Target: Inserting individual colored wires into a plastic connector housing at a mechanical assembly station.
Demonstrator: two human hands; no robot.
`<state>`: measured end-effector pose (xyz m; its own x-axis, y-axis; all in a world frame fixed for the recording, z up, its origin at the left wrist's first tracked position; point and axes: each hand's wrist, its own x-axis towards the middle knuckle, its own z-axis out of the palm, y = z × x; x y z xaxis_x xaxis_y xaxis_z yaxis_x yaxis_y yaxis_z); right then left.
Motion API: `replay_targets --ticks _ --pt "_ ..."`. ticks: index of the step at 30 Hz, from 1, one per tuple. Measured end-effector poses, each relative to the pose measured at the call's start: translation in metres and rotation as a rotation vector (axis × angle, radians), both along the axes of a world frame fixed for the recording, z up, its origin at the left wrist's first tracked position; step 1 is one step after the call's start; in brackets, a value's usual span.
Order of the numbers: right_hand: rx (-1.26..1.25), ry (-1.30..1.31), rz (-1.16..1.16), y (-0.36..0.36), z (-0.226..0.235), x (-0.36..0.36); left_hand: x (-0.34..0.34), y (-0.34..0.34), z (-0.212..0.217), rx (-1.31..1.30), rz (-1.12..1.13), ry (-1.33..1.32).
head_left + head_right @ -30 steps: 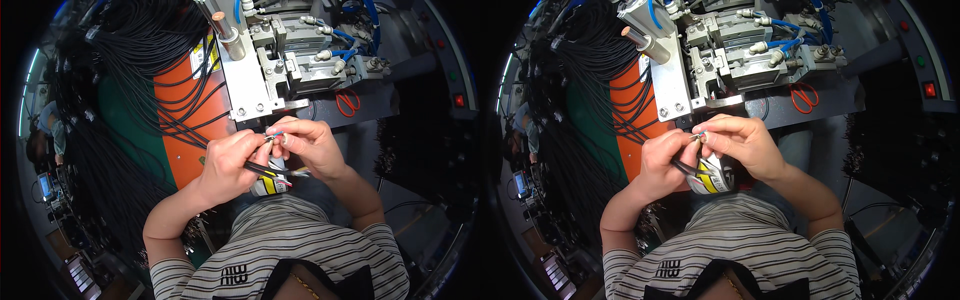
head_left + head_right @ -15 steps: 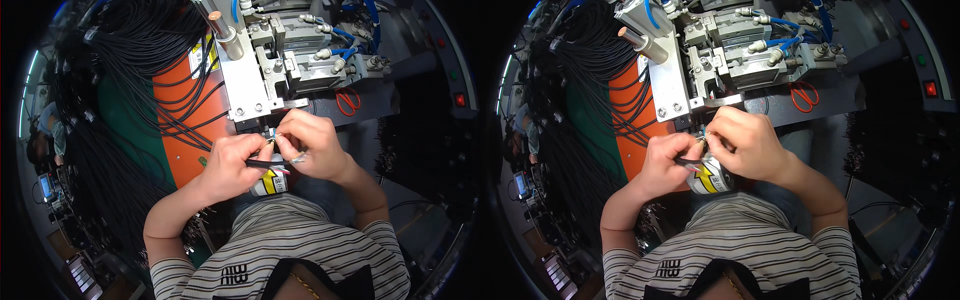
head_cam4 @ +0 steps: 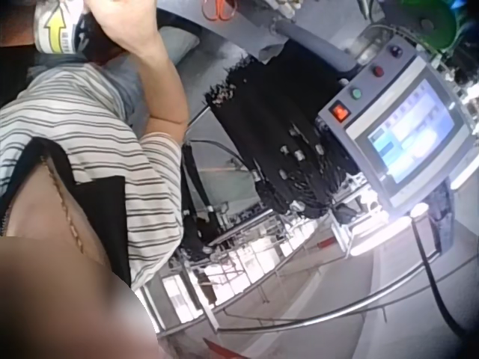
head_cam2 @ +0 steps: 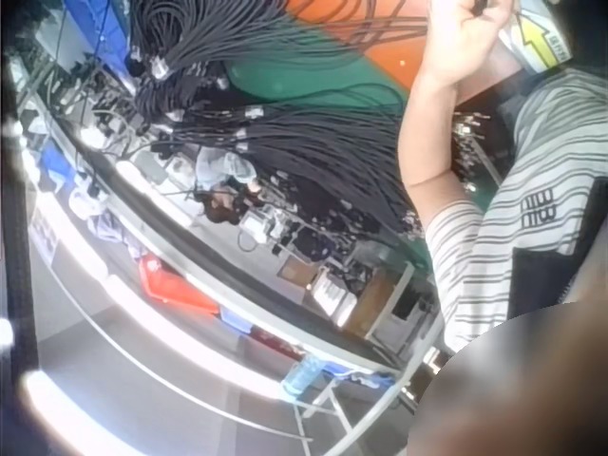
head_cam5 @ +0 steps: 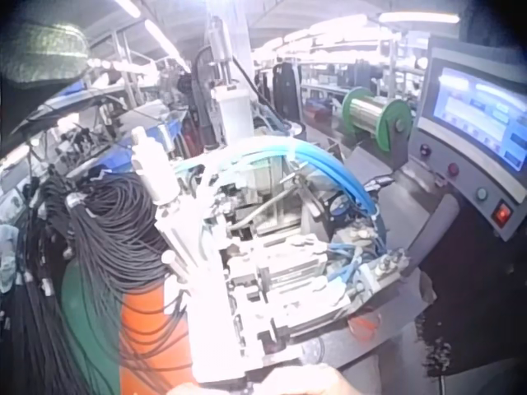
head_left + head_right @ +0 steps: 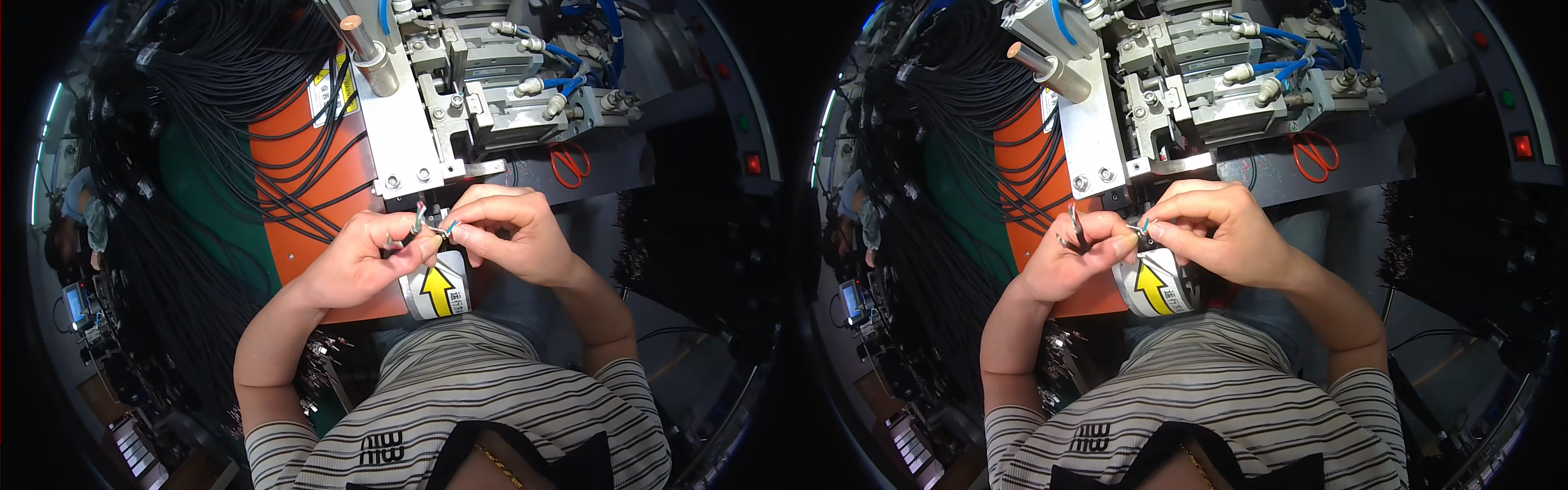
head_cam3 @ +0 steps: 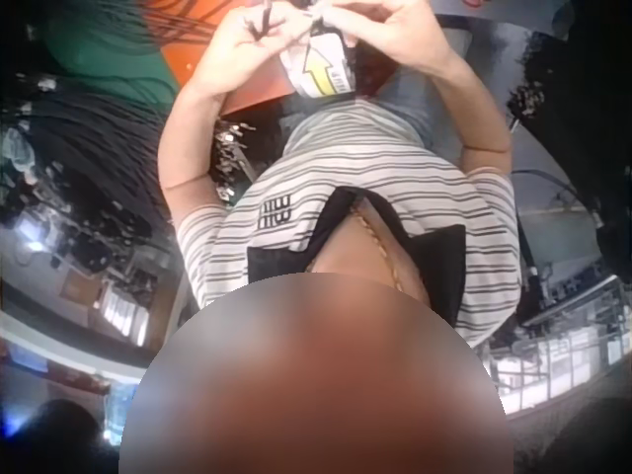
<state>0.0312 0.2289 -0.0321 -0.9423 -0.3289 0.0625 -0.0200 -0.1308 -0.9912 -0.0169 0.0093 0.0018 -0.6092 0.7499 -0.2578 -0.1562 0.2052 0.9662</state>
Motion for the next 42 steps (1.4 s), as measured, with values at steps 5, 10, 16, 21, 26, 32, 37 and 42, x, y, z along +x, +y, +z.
replay_targets --ticks 5,10,16,21,26,32,37,42 --pt "-0.087 -0.088 0.039 0.003 -0.001 -0.002 -0.003 0.001 0.001 0.027 0.01 -0.268" --pt "-0.107 -0.141 0.066 0.006 -0.002 -0.004 -0.005 0.003 0.004 0.008 0.005 -0.305" --pt "0.011 -0.154 0.049 0.006 0.001 -0.005 0.009 0.01 0.0 -0.121 0.026 0.289" --pt "0.517 0.519 -0.356 -0.018 -0.003 0.003 0.024 0.02 -0.013 -0.184 0.149 0.98" --pt "0.73 0.639 -0.402 -0.02 -0.004 0.006 0.024 0.017 -0.012 -0.337 0.107 1.118" --pt "0.844 0.531 -0.282 -0.014 -0.002 0.004 0.024 0.008 -0.007 -0.385 0.025 1.145" --pt "0.842 0.499 -0.251 -0.013 -0.005 0.007 0.025 0.007 -0.008 -0.396 -0.021 1.089" --pt "0.801 0.511 -0.288 -0.013 -0.007 0.005 0.022 0.008 -0.009 -0.355 -0.042 1.146"
